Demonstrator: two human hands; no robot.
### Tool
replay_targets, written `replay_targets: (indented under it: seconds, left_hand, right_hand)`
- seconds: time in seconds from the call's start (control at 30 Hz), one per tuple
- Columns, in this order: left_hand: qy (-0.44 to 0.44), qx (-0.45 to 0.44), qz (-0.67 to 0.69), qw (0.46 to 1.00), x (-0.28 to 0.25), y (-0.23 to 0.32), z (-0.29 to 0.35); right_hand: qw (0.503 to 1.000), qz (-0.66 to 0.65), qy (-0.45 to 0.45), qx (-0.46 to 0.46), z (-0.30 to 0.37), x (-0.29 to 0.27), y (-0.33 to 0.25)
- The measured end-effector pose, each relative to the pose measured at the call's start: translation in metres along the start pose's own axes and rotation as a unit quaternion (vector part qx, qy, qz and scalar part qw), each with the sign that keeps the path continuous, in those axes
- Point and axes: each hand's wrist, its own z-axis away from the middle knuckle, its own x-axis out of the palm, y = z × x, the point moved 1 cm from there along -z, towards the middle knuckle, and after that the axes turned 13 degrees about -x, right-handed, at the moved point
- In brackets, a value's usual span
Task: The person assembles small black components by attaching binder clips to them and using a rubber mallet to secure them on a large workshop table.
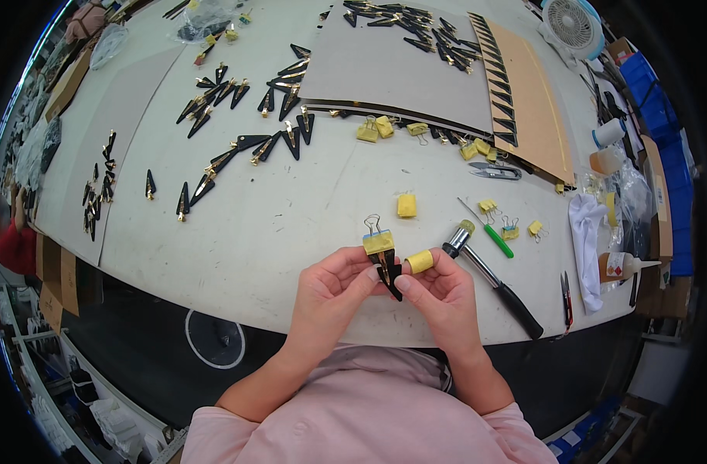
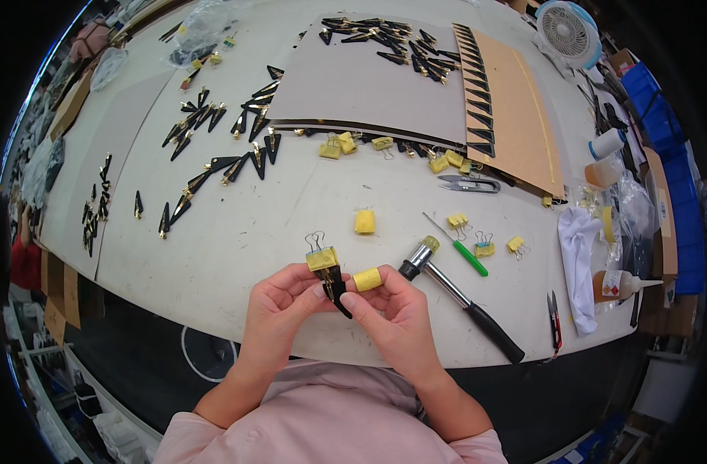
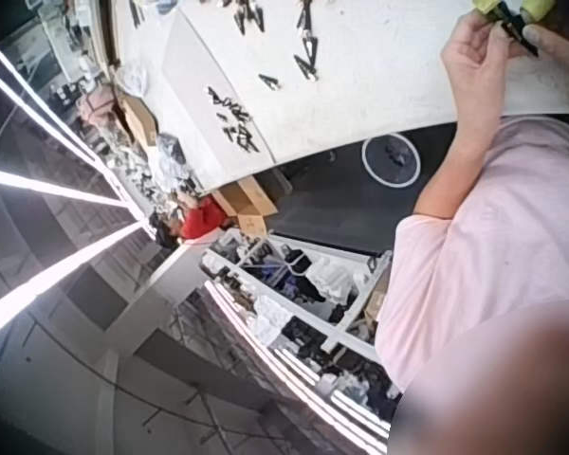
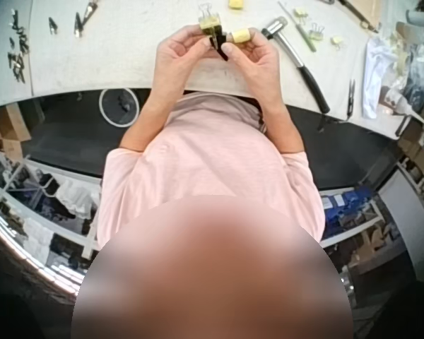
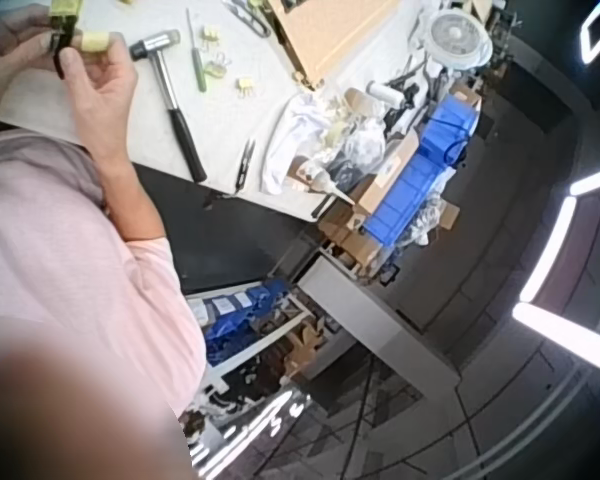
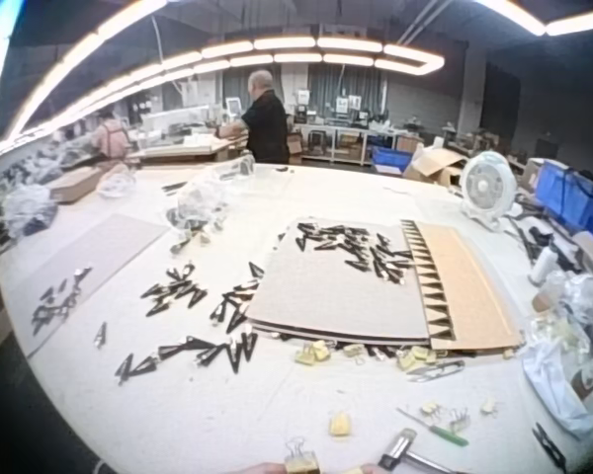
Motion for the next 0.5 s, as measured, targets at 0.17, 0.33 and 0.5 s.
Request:
replay_targets:
  seconds: [0.17, 0.33, 0.5]
  left_hand:
    - [-0.007, -0.001, -0.005, 1.000, -0.0016, -0.0017, -0.0011]
    - [-0.007, 0.001, -0.004, 1.000, -0.0034, -0.0058, -0.0008]
    - [-0.003, -0.002, -0.016, 1.000, -0.0039, -0.0063, -0.0011]
  right_hand:
    - [0.999, 0.031, 0.001, -0.008, -0.0008, -0.0005, 0.0010]
    - [0.998, 0.059, 0.005, -0.009, -0.0033, 0.0013, 0.0014]
    - [0.997, 0.069, 0.030, -0.001, -0.0030, 0.0031, 0.0015]
